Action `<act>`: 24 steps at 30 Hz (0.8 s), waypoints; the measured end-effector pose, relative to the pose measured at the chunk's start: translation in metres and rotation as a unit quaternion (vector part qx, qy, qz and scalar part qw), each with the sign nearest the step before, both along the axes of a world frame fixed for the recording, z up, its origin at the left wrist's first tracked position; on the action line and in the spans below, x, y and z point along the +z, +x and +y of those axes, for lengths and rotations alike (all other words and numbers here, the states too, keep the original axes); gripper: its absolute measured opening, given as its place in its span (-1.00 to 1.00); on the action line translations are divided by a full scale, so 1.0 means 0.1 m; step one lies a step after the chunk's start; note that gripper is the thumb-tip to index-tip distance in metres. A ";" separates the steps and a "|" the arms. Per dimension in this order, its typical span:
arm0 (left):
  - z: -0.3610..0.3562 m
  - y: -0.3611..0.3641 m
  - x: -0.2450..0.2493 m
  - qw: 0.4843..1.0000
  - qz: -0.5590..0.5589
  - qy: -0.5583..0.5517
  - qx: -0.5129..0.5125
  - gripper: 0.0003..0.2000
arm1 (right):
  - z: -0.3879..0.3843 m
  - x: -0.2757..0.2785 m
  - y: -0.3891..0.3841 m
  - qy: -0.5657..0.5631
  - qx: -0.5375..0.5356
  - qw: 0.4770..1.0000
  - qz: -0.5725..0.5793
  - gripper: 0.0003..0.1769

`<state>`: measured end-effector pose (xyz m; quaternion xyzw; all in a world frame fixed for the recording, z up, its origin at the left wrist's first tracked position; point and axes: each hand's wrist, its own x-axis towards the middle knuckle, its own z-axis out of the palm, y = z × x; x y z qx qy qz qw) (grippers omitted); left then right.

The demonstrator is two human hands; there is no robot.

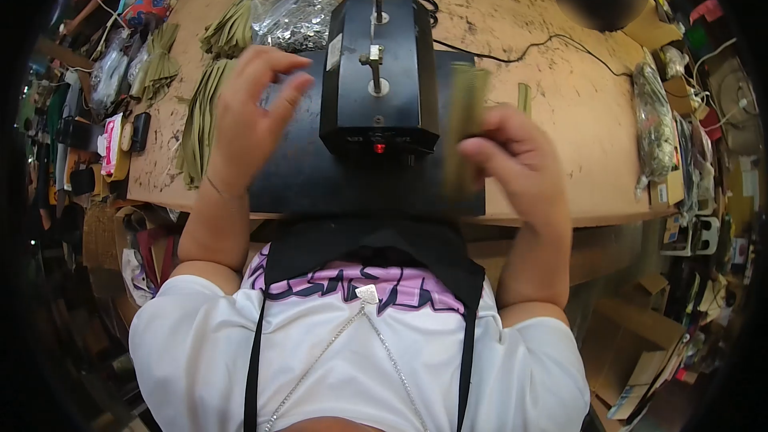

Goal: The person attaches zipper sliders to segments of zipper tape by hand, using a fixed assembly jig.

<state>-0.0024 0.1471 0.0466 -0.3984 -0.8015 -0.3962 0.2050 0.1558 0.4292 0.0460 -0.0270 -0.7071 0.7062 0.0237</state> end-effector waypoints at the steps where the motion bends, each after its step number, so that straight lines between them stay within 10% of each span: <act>1: -0.17 -0.17 -0.12 0.998 -0.027 -0.010 0.062 -0.84 | 0.19 -0.05 0.03 0.015 -0.043 0.999 -0.011 -0.91; 7: -1.06 -0.69 -1.06 0.899 -0.035 -0.282 0.334 -0.82 | 1.34 -1.20 -0.07 0.229 -0.191 0.952 -0.060 -0.86; 16: -1.17 -0.76 -1.06 0.899 -0.022 -0.279 0.335 -0.79 | 1.50 -1.68 -0.23 0.556 -0.380 0.739 0.033 -0.68; 20: -1.04 -0.60 -0.74 0.965 -0.020 -0.134 0.224 -0.84 | 1.07 -1.16 -0.26 0.371 -0.406 0.835 0.025 -0.59; 24: -0.58 -0.05 -0.40 0.997 -0.047 0.067 -0.008 -0.90 | 0.48 -0.49 -0.12 0.082 -0.196 0.963 0.165 -0.59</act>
